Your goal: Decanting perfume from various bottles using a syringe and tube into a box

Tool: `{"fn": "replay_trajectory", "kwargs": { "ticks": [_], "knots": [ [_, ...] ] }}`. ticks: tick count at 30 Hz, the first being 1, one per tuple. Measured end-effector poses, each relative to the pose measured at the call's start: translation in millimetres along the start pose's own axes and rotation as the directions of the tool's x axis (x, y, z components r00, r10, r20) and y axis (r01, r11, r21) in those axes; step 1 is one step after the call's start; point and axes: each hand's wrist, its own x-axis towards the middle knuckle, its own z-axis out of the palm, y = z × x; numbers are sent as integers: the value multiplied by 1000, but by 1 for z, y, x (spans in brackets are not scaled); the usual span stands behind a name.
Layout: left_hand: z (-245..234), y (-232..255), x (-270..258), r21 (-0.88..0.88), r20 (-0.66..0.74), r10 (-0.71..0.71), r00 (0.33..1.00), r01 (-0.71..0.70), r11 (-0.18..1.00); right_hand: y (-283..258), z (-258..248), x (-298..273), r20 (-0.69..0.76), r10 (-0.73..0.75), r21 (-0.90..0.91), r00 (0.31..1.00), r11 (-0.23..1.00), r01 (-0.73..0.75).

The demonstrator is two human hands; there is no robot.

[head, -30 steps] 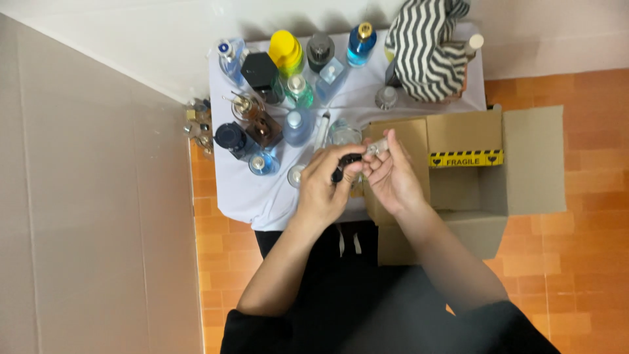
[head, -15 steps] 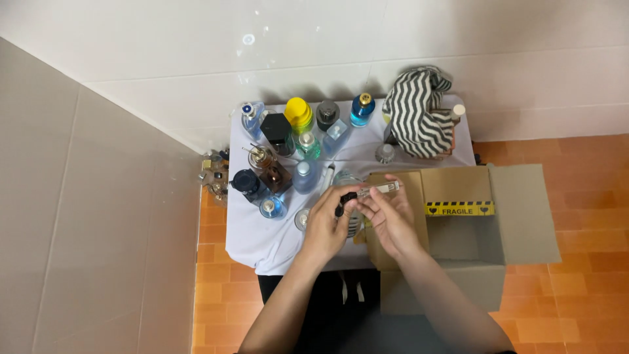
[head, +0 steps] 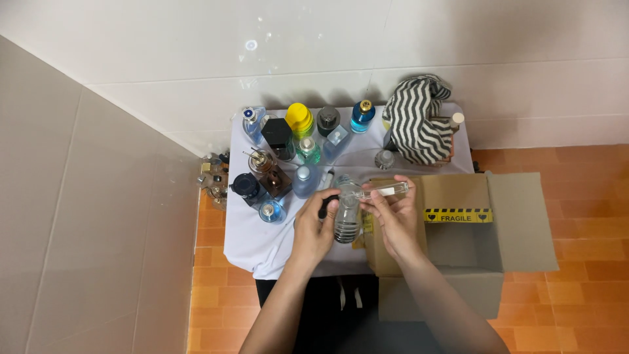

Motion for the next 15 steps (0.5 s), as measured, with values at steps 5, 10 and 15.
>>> {"fn": "replay_trajectory", "kwargs": {
  "ticks": [5, 10, 15],
  "knots": [
    [-7, -11, -3, -9, -49, -33, 998, 33, 999, 2, -1, 3, 9, -26, -42, 1000, 999, 26],
    [-12, -20, -5, 14, -123, -69, 990, 71, 997, 1, 1, 3, 39, -55, -111, 998, 992, 59],
    [-17, -26, -7, 42, -226, -118, 967, 131, 990, -2, 5, 4, 85, -147, -211, 985, 964, 162]
  ]
}}
